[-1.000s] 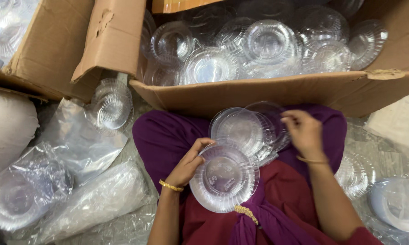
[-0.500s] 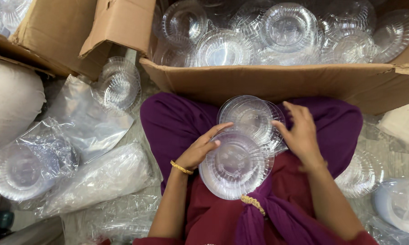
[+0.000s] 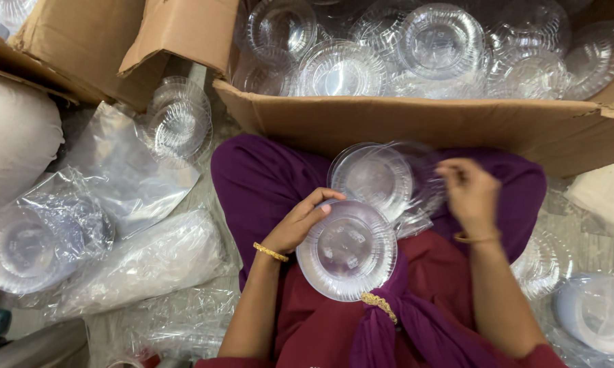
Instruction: The person sits on the floor and repeatedly picks clear plastic dishes from a cardboard box, stacks them, and places the stack into a clear plastic bag. She then places the bagged stack aside and repeats the process with additional dishes.
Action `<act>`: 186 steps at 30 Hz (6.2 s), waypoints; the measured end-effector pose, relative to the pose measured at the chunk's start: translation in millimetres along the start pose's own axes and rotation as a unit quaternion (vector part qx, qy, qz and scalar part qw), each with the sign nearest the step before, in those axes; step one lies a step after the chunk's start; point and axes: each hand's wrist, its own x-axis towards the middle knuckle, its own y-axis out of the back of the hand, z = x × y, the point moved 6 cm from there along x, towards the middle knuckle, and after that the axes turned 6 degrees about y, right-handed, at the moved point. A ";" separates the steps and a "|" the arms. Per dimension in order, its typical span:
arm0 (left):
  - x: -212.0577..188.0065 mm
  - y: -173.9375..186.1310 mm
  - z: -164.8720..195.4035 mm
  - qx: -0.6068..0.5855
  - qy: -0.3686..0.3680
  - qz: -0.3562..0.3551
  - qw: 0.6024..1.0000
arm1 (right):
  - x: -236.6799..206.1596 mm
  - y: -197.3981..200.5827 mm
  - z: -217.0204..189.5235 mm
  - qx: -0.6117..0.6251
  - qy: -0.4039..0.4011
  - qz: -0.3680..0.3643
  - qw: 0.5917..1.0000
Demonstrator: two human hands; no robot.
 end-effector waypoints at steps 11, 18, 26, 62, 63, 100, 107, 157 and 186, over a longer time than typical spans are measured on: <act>14.5 -8.7 -3.1 -0.031 -0.008 -0.025 0.999 | -19.0 78.7 19.6 0.203 -0.083 0.094 0.971; 11.1 -9.4 1.1 -0.033 -0.016 -0.029 0.999 | -42.5 35.6 -36.0 0.217 -0.080 -0.046 0.972; 1.1 -2.8 -1.8 0.012 0.000 -0.036 0.999 | -10.8 -3.0 -14.1 -0.104 0.072 -0.029 0.992; 6.0 -3.5 -7.5 -0.016 -0.039 -0.049 0.998 | -42.5 4.0 -36.8 0.201 -0.050 -0.188 0.960; 5.0 -3.3 -7.0 -0.004 -0.035 -0.055 0.998 | -34.0 -1.9 -33.1 0.162 -0.057 -0.155 0.973; -7.0 -1.6 -3.7 -0.020 -0.007 -0.056 0.998 | 0.5 23.8 18.7 0.057 -0.034 0.014 0.998; 7.7 -10.5 -2.6 -0.074 -0.014 -0.084 0.994 | -31.3 32.1 -26.0 0.259 -0.106 -0.132 0.951; 34.2 2.6 -45.8 0.028 -0.108 -0.062 0.992 | 3.9 -62.7 65.5 0.116 -0.092 -0.131 0.980; 31.4 5.4 -51.9 -0.013 -0.080 -0.055 0.995 | 18.6 -80.7 37.0 -0.011 -0.084 -0.151 0.985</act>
